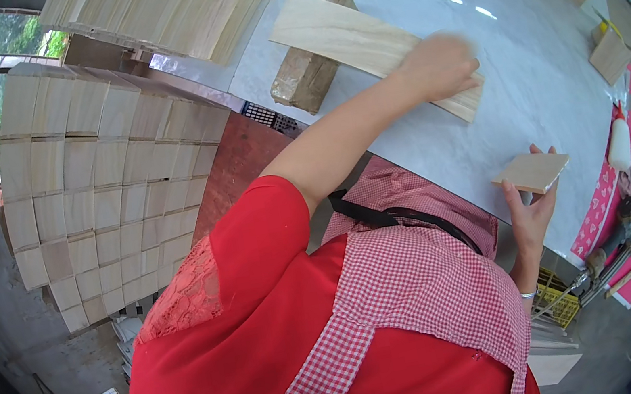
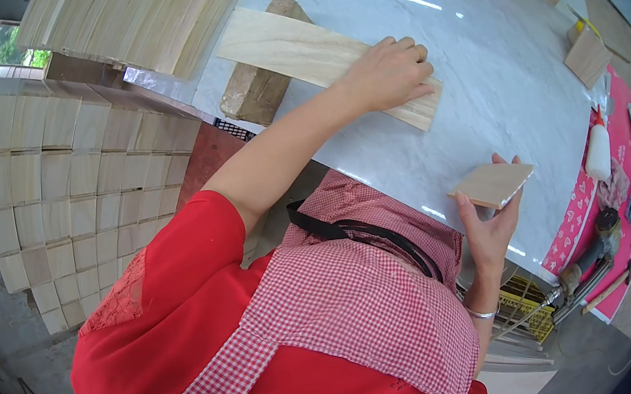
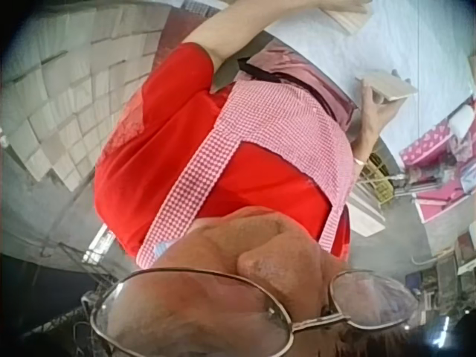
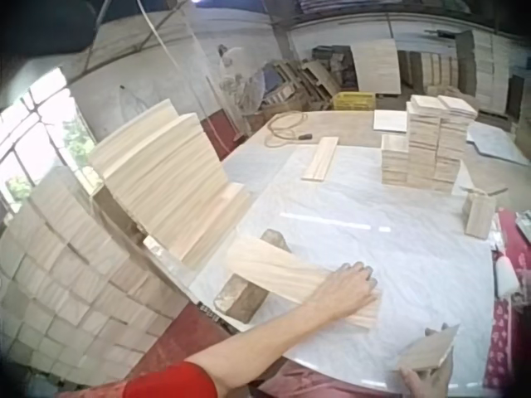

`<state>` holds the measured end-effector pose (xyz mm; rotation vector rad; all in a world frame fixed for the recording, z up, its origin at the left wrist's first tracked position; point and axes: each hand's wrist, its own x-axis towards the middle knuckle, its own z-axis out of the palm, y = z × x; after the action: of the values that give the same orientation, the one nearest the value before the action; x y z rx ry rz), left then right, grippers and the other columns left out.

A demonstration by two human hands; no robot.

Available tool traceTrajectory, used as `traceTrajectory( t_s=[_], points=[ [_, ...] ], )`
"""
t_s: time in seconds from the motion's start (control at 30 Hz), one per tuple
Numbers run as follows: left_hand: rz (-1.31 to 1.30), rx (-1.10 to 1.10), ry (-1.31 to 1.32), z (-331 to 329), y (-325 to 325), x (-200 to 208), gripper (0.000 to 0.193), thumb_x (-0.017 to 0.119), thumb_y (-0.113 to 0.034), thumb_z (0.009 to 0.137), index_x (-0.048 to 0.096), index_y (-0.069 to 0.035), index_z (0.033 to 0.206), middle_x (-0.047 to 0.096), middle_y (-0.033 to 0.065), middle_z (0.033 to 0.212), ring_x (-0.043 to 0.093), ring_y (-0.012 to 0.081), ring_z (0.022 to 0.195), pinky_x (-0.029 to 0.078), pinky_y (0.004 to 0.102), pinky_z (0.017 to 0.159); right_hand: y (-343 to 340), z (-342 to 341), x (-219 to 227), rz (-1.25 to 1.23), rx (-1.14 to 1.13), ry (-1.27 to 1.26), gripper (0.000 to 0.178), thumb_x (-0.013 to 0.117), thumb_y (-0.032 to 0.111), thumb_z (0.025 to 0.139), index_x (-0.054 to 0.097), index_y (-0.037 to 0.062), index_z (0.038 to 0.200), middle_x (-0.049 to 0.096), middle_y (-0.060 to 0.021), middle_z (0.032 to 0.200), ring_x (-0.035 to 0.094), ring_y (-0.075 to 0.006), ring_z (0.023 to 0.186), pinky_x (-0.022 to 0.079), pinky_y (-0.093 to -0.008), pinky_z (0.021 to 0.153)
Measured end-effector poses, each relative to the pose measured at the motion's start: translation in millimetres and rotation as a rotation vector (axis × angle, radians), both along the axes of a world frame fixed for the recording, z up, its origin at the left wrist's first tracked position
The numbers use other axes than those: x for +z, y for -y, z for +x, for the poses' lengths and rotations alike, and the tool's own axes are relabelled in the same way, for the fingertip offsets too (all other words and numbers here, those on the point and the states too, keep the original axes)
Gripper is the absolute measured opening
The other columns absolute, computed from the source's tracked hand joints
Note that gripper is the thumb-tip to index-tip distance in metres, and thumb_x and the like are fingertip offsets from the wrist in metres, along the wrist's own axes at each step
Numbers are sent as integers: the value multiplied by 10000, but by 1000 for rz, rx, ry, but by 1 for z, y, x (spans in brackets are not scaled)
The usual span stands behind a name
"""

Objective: Assembling wooden boxes by applying glue to frames and securing boards with a pneumatic nail gun.

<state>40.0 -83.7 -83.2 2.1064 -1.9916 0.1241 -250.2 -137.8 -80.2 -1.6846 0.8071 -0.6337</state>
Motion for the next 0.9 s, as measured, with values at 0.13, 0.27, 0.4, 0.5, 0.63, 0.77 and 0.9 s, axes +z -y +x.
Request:
traceTrajectory(
  t_s=[0.13, 0.27, 0.4, 0.5, 0.63, 0.77, 0.9],
  points=[
    [-81, -59, -6, 1, -5, 3, 422, 715, -399, 823, 667, -66, 1076, 630, 109, 1164, 565, 284, 1127, 454, 416, 923, 0, 1, 0, 1, -6, -2, 980, 832, 145, 751, 237, -23, 1512, 470, -168, 1441, 518, -254, 1249, 433, -370, 1041],
    [-75, -107, -119, 4, -16, 7, 713, 781, -491, 725, 587, -54, 1254, 574, 143, 1271, 507, 321, 1237, 410, 475, 1029, 1, -2, 4, -48, 26, -26, 1002, 838, 128, 736, 226, -21, 1516, 467, -178, 1445, 529, -258, 1239, 449, -371, 1028],
    [-2, -129, -36, 9, -30, 18, 932, 821, -565, 624, 524, -34, 1331, 512, 169, 1360, 428, 348, 1338, 332, 543, 1113, 1, -2, 7, -37, 54, -25, 1011, 834, 132, 733, 217, -15, 1520, 464, -183, 1451, 537, -266, 1239, 464, -382, 1019],
    [39, -49, 38, 19, -40, 28, 1038, 830, -600, 579, 487, -23, 1371, 469, 177, 1416, 377, 356, 1386, 281, 588, 1141, 1, -3, 8, -37, 73, -51, 1013, 828, 126, 725, 216, -10, 1521, 462, -186, 1455, 538, -273, 1247, 468, -386, 1018],
    [40, -19, 75, 30, -46, 37, 1025, 829, -572, 611, 466, -22, 1397, 483, 183, 1413, 372, 356, 1398, 279, 577, 1148, 0, -3, 5, -57, 103, -72, 1018, 820, 119, 712, 216, -7, 1521, 462, -186, 1460, 536, -280, 1260, 466, -390, 1024],
    [188, 74, 6, 36, -40, 45, 901, 834, -476, 671, 501, -29, 1380, 538, 178, 1350, 442, 349, 1337, 318, 560, 1120, 0, -2, 3, -77, 119, -87, 1021, 814, 110, 701, 217, -4, 1521, 469, -187, 1459, 541, -285, 1258, 461, -391, 1030],
    [382, 71, -147, 42, -32, 57, 699, 818, -314, 737, 562, -61, 1335, 592, 153, 1261, 521, 326, 1231, 363, 514, 1063, 1, -2, 4, -74, 116, -88, 1019, 807, 101, 695, 222, 4, 1524, 484, -187, 1453, 556, -290, 1242, 463, -390, 1026]
  ],
)
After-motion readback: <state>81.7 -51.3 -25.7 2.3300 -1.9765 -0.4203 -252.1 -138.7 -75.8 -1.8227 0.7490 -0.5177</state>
